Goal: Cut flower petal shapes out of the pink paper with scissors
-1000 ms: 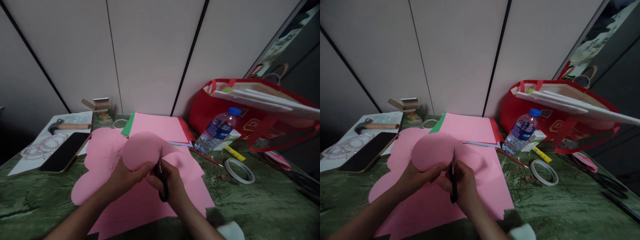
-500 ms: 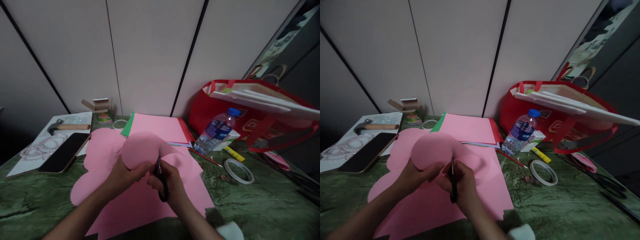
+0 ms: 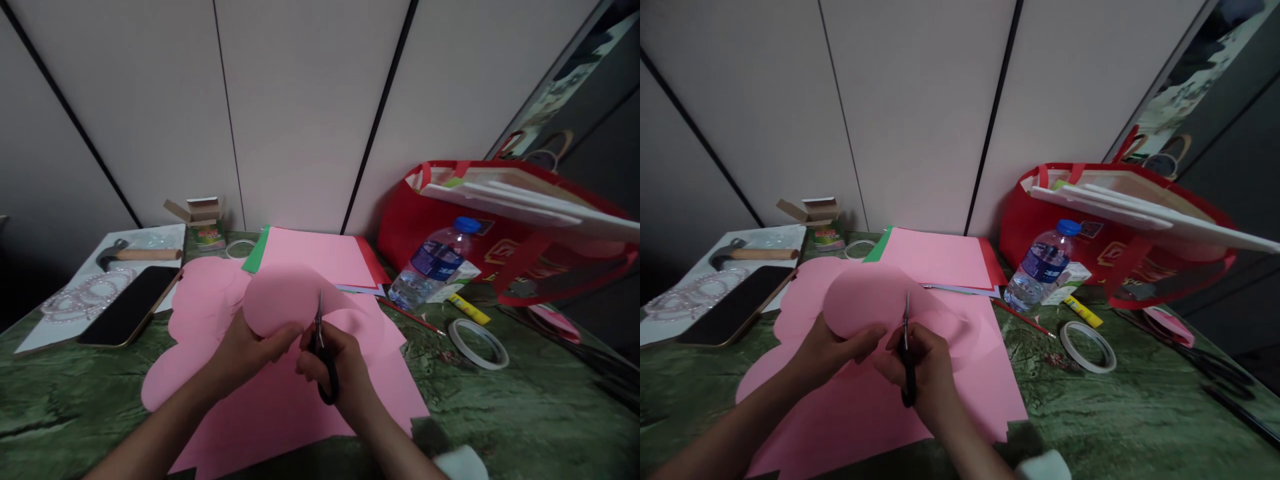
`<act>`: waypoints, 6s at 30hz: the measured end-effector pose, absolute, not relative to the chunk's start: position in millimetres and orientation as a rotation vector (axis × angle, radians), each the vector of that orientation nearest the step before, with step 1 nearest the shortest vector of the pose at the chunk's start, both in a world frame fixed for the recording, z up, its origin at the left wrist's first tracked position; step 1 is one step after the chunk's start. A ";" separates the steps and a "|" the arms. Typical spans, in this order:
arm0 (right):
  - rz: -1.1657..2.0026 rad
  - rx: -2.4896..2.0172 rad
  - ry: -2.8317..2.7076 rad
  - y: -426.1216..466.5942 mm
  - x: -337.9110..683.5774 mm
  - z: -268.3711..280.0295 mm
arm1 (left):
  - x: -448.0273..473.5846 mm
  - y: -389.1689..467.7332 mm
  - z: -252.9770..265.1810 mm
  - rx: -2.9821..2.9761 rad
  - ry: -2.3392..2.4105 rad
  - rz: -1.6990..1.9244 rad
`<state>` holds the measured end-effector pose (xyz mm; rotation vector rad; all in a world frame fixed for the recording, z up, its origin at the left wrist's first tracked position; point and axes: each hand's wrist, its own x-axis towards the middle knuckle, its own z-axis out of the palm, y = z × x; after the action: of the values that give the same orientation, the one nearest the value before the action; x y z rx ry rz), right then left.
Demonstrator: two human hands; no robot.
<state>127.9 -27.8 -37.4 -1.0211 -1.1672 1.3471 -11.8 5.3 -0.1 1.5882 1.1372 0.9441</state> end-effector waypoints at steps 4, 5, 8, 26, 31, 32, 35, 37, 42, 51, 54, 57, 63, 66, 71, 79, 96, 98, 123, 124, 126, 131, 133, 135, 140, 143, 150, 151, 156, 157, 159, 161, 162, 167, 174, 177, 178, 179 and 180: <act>1.351 -1.033 -1.163 -26.7 128.1 -35.6 | -12.7 7.4 -3.2 1.591 1.131 0.961; 1.350 -1.033 -1.161 -26.8 128.0 -34.6 | -12.6 7.6 -3.1 1.592 1.127 0.965; 1.352 -1.045 -1.149 -27.6 127.3 -31.4 | -12.8 8.1 -2.4 1.607 1.127 0.994; 1.407 -1.041 -1.098 -30.0 124.6 -28.3 | -11.4 9.8 -6.8 1.548 1.036 1.060; 1.440 -1.007 -1.074 -30.4 122.3 -33.5 | -9.5 8.2 -3.2 1.519 1.183 1.091; 1.450 -1.005 -1.078 -30.5 122.0 -34.9 | -9.5 7.8 -2.8 1.511 1.238 1.101; 1.468 -0.989 -1.107 -30.2 122.2 -38.9 | -9.3 6.3 -2.0 1.480 1.324 1.127; 1.452 -0.981 -1.121 -29.4 123.5 -40.4 | -8.6 4.2 -0.9 1.470 1.340 1.124; 1.387 -0.996 -1.130 -27.4 127.8 -39.2 | -4.9 -2.2 4.2 1.465 1.385 1.071; 1.402 -0.984 -1.124 -26.6 129.0 -42.6 | -5.7 -1.1 3.1 1.488 1.365 1.045; 1.394 -0.998 -1.125 -26.8 129.2 -42.5 | -5.8 -1.7 1.3 1.459 1.383 1.077; 1.389 -1.004 -1.155 -26.9 129.4 -41.9 | -6.0 -1.8 0.5 1.471 1.393 1.061; 1.397 -1.005 -1.124 -27.7 128.1 -40.9 | -2.2 -3.5 3.7 1.415 1.369 1.143; 1.368 -1.048 -1.122 -28.2 127.4 -39.3 | -1.5 -4.0 4.5 1.394 1.368 1.159; 1.370 -1.070 -1.116 -28.2 127.3 -37.9 | -4.6 -1.8 4.7 1.459 1.314 1.062; 1.367 -1.055 -1.065 -25.1 125.5 -47.8 | -8.7 1.2 2.6 1.517 1.284 1.046; 1.354 -1.081 -1.108 -26.5 124.9 -40.4 | -14.5 6.7 -0.8 1.592 1.255 1.080; 1.360 -1.084 -1.106 -27.1 124.8 -38.5 | -14.9 7.2 -1.1 1.592 1.242 1.090; 1.464 -0.936 -1.135 -29.4 126.2 -35.2 | -7.8 -2.0 10.4 1.520 1.299 1.020; 1.456 -0.938 -1.136 -28.9 126.3 -35.7 | -6.9 -3.0 10.8 1.525 1.302 1.024; 1.435 -0.957 -1.125 -27.9 126.0 -36.3 | -5.3 -5.2 10.4 1.520 1.323 1.043; 1.405 -1.025 -1.099 -27.0 126.0 -33.1 | -3.1 -9.1 9.4 1.510 1.373 1.079; 1.394 -1.033 -1.093 -27.0 126.6 -31.3 | -2.2 -9.6 10.2 1.516 1.345 1.082; 1.384 -1.037 -1.090 -26.7 126.8 -30.7 | -1.3 -9.7 11.0 1.521 1.330 1.078; 1.376 -1.058 -1.072 -25.8 125.9 -33.2 | -2.1 -7.8 9.9 1.539 1.313 1.060; 1.356 -1.066 -1.084 -26.0 125.8 -34.6 | -5.7 -5.5 8.3 1.560 1.316 1.034; 1.303 -1.093 -1.136 -25.9 126.4 -41.6 | -11.7 -0.9 5.6 1.638 1.294 0.984; 1.304 -1.103 -1.138 -25.8 126.4 -42.3 | -11.6 -0.8 5.8 1.636 1.285 0.987; 1.319 -1.113 -1.141 -25.5 126.5 -41.8 | -10.8 -0.6 10.2 1.614 1.219 0.953; 1.321 -1.112 -1.143 -25.4 126.5 -41.1 | -10.8 -0.4 11.0 1.617 1.206 0.955; 1.320 -1.114 -1.142 -25.4 126.6 -39.7 | -11.2 0.3 11.4 1.627 1.193 0.964; 1.325 -1.113 -1.135 -25.4 126.6 -38.5 | -12.0 1.2 9.8 1.637 1.188 0.968; 1.331 -1.112 -1.129 -25.4 126.4 -38.1 | -12.5 1.7 8.5 1.643 1.186 0.971; 1.367 -1.102 -1.120 -25.9 125.9 -37.6 | -13.5 4.1 3.5 1.649 1.169 0.991; 1.376 -1.028 -1.183 -27.2 129.7 -34.0 | -11.9 2.4 8.6 1.613 1.229 0.955; 1.374 -1.060 -1.160 -26.8 130.2 -33.8 | -12.0 0.7 10.5 1.624 1.264 0.953; 1.377 -1.066 -1.152 -26.8 130.1 -34.0 | -11.9 0.2 10.7 1.625 1.267 0.960; 1.377 -1.069 -1.150 -27.0 130.0 -34.3 | -11.6 -0.3 10.8 1.619 1.266 0.969; 1.375 -1.072 -1.151 -27.2 129.9 -34.5 | -11.1 -0.8 10.6 1.605 1.263 0.976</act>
<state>129.9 -27.2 -34.5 -1.0720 -1.1507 1.3749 -11.1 -0.8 10.6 1.6046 1.2634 0.9760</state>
